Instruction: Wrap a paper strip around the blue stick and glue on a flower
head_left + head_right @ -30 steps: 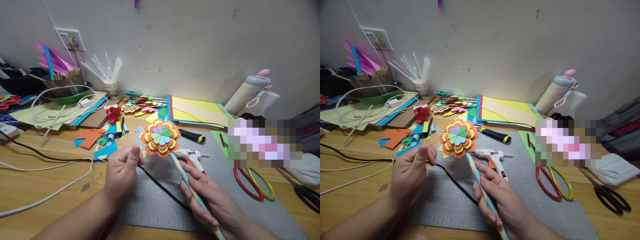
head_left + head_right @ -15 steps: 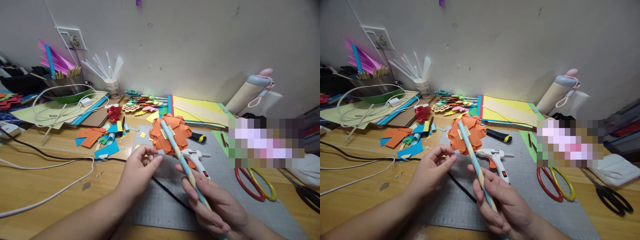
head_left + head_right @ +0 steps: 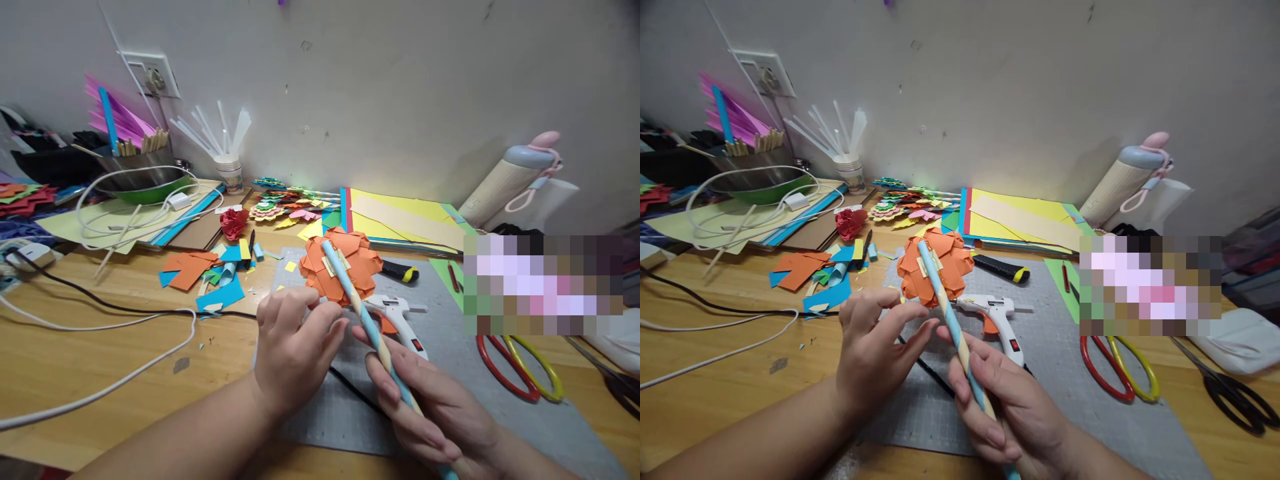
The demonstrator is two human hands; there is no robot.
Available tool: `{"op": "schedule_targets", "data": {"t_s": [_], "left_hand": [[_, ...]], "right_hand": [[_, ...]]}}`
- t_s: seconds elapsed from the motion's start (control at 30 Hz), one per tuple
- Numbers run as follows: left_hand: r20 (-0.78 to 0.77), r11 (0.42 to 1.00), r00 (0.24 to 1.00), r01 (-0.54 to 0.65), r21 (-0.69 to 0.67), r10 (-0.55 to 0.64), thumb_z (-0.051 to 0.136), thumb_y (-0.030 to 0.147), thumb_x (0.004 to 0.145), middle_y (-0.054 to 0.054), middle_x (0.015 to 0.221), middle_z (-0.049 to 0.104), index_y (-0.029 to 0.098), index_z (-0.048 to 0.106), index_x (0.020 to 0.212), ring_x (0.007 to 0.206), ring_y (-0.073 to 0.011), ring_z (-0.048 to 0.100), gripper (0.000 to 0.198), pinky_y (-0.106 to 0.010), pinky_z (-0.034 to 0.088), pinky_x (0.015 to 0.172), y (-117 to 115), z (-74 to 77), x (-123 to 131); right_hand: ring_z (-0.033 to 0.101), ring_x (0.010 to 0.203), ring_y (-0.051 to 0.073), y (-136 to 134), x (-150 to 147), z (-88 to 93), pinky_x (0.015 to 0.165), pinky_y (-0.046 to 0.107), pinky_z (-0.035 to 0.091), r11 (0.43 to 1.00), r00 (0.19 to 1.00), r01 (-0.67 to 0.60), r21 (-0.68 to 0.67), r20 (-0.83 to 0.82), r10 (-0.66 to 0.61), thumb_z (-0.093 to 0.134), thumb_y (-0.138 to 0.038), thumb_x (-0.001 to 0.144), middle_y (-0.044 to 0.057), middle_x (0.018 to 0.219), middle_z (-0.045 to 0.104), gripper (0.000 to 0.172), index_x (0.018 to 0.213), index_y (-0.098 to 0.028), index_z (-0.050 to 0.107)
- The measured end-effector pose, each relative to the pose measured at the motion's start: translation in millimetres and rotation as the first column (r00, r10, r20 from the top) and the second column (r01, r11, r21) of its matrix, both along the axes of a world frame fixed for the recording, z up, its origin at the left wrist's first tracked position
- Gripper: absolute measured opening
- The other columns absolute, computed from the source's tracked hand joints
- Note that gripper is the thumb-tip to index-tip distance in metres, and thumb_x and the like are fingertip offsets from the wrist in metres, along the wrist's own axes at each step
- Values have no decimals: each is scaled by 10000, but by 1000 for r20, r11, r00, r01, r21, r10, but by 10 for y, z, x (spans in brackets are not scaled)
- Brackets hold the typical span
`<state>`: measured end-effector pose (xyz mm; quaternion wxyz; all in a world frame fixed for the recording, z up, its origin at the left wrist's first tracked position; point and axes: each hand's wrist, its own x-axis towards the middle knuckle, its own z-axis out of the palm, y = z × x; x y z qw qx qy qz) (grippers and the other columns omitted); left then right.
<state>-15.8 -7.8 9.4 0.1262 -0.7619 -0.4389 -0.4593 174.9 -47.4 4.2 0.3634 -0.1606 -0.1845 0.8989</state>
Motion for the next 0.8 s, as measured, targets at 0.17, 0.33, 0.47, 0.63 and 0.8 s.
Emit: {"op": "schedule_targets", "data": {"t_s": [0.17, 0.33, 0.47, 0.63, 0.8], "left_hand": [[-32, 998, 998, -47, 43, 49, 690, 228, 790, -41, 888, 583, 224, 639, 851, 846, -215, 503, 80, -374, 350, 776, 63, -28, 53], [22, 1000, 999, -27, -9, 27, 692, 212, 792, -27, 834, 587, 226, 647, 812, 798, -199, 519, 51, -367, 352, 746, 84, -13, 54], [62, 996, 998, 6, -84, -1, 694, 226, 789, -27, 838, 591, 226, 657, 810, 801, -202, 531, 42, -375, 352, 746, 72, -14, 50], [99, 988, 994, 52, -147, -38, 651, 210, 821, -25, 826, 585, 211, 648, 810, 793, -195, 524, 11, -363, 356, 736, 73, 3, 56], [171, 981, 984, 76, -179, -45, 615, 162, 841, -28, 839, 561, 204, 618, 851, 826, -194, 520, 44, -370, 379, 770, 94, 35, 14]], "right_hand": [[299, 360, -22, -1, -10, 2, 306, 53, 333, 1000, 1000, -11, -20, -11, 11, 523, -278, 952, -34, 787, 575, 250, 1179, -257, 627], [297, 359, -22, -2, -14, 3, 305, 52, 330, 999, 1000, -10, -33, 8, 10, 529, -269, 950, -32, 782, 584, 247, 1177, -263, 627], [309, 354, -24, -6, -10, -6, 305, 54, 331, 1000, 1000, -5, -19, 26, 5, 533, -267, 949, -34, 774, 581, 237, 1165, -258, 628], [303, 343, -26, 2, -13, -12, 295, 56, 324, 1000, 998, 0, -16, 57, 1, 562, -286, 933, -41, 762, 571, 242, 1166, -256, 621], [272, 348, -22, 11, -4, 0, 288, 51, 300, 1000, 995, 19, -15, 95, -17, 581, -303, 920, -50, 743, 551, 249, 1163, -261, 619]]}}
